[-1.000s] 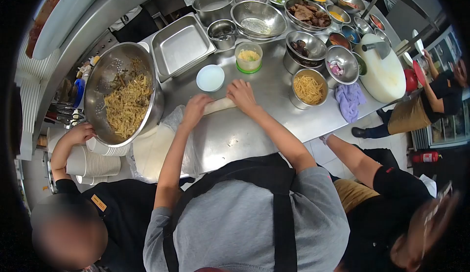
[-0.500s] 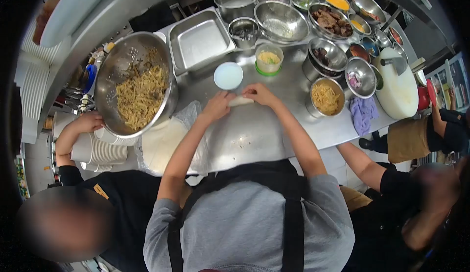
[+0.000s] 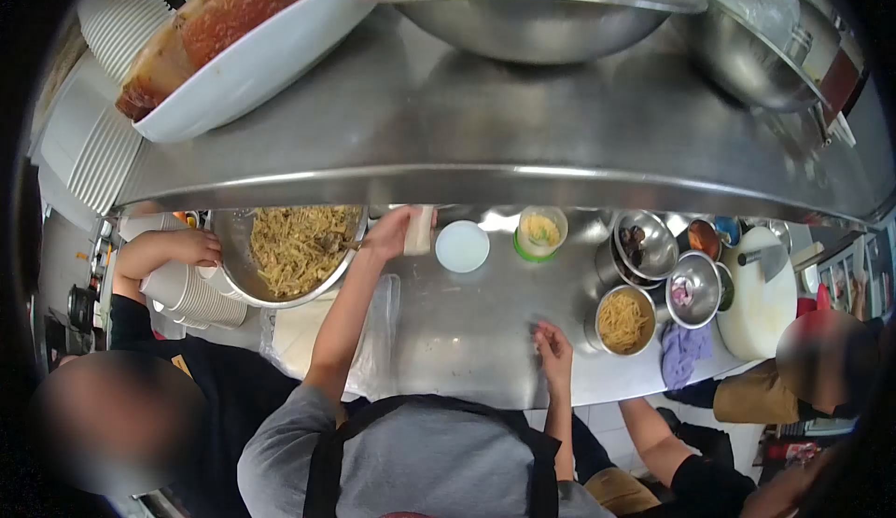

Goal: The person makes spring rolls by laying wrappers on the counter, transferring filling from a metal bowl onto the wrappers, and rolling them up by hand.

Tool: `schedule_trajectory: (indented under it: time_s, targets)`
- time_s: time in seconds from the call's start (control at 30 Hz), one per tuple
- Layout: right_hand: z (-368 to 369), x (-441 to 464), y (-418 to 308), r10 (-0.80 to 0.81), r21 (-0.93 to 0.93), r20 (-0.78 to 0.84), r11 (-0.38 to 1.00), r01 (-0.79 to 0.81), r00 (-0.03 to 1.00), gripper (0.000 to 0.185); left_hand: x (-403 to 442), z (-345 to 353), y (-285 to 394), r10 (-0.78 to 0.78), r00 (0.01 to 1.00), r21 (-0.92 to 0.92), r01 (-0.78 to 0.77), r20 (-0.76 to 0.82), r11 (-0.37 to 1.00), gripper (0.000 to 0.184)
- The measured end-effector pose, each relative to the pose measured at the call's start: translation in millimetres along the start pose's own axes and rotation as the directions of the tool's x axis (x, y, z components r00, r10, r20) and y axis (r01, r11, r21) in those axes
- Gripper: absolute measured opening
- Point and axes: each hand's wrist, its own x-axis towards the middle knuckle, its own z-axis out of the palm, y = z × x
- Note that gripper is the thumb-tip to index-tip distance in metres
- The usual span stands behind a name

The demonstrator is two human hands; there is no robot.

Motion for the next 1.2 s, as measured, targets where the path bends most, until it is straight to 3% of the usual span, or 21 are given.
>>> schedule_trajectory:
  time_s: [0.07,0.13,0.23,0.33,0.47,0.57,0.6,0.63,0.67,0.7,0.77,0.83,0.9,0.97,1.0,1.17,1.2]
  targets:
    - [-1.5,0.3,0.0,0.003,-0.004,-0.025,1.000,-0.003,1.000,0.028,51.9,-8.2,16.5,0.163,0.947,0.093,-0.143,-0.278,0.985,0.048]
    - [-2.3,0.4,-4.2,-0.011,-0.001,-0.057,1.000,0.011,0.998,0.029,93.1,-16.7,17.2,0.240,0.881,0.206,-0.167,-0.408,0.964,0.047]
    - [-7.4,-0.7,-3.3,-0.035,0.025,-0.106,0.999,0.038,0.994,0.030,134.5,-36.4,3.1,0.348,0.785,0.450,-0.100,-0.512,0.887,0.047]
    - [-12.5,-1.5,1.3,-0.018,0.019,-0.122,1.000,0.021,0.992,0.031,155.6,-40.6,-10.1,0.482,0.719,0.694,0.000,-0.501,0.720,0.047]
    - [-17.6,-6.7,0.1,-0.009,-0.027,-0.085,1.000,0.006,0.996,0.032,167.7,-35.6,-27.6,0.633,0.676,0.900,0.106,-0.377,0.423,0.046]
    - [-14.5,3.6,3.0,-0.107,-0.096,-0.079,0.990,0.099,0.991,0.034,154.1,-4.3,-43.5,0.794,0.582,0.982,0.045,-0.175,0.184,0.046]
    - [-10.6,7.8,0.5,-0.102,-0.127,-0.043,0.987,0.096,0.994,0.035,140.2,7.0,-52.7,0.816,0.572,0.990,-0.043,-0.084,0.132,0.046]
    - [-5.2,10.1,-9.6,-0.103,-0.156,-0.017,0.983,0.099,0.995,0.036,115.5,18.5,-60.3,0.794,0.607,0.979,-0.149,-0.021,0.140,0.046]
    - [2.3,12.4,-18.3,-0.113,-0.179,-0.005,0.978,0.111,0.994,0.038,62.7,49.3,-58.1,0.651,0.757,0.922,-0.204,-0.065,0.329,0.044]
    - [9.7,16.1,-24.9,-0.126,-0.205,0.037,0.970,0.131,0.991,0.039,32.0,44.5,-80.9,0.754,0.551,0.877,-0.477,0.357,-0.067,0.041]
    - [23.0,23.0,-39.0,-0.161,-0.254,0.089,0.951,0.178,0.983,0.043,-58.9,59.0,-96.8,0.675,0.705,0.883,-0.438,0.220,0.169,0.031]
    - [37.3,23.4,-55.9,-0.200,-0.274,0.207,0.928,0.253,0.958,0.043,-130.7,36.5,-116.3,0.711,0.702,0.951,-0.205,-0.023,0.233,0.022]
    - [54.1,19.4,-73.3,-0.172,-0.337,0.283,0.903,0.265,0.944,0.042,-192.3,-5.1,-133.1,0.854,0.500,0.989,0.070,-0.145,0.127,0.017]
    - [69.9,26.1,-69.6,-0.154,-0.268,0.470,0.913,0.307,0.869,0.040,-244.0,-33.3,-137.8,0.864,0.430,0.902,0.428,-0.263,0.062,0.024]
    - [82.7,27.0,-65.6,-0.175,-0.245,0.538,0.904,0.351,0.825,0.040,-259.7,-43.1,-142.9,0.844,0.368,0.836,0.525,-0.390,0.158,0.031]
    - [153.3,-7.0,-75.5,-0.215,-0.109,0.821,0.851,0.514,0.529,0.039,-277.2,-105.9,-142.8,0.721,0.567,0.913,0.323,-0.398,0.249,0.029]
    - [161.4,-13.8,-74.8,-0.207,-0.093,0.844,0.852,0.514,0.495,0.039,-276.4,-106.3,-135.3,0.665,0.588,0.888,0.304,-0.460,0.346,0.027]
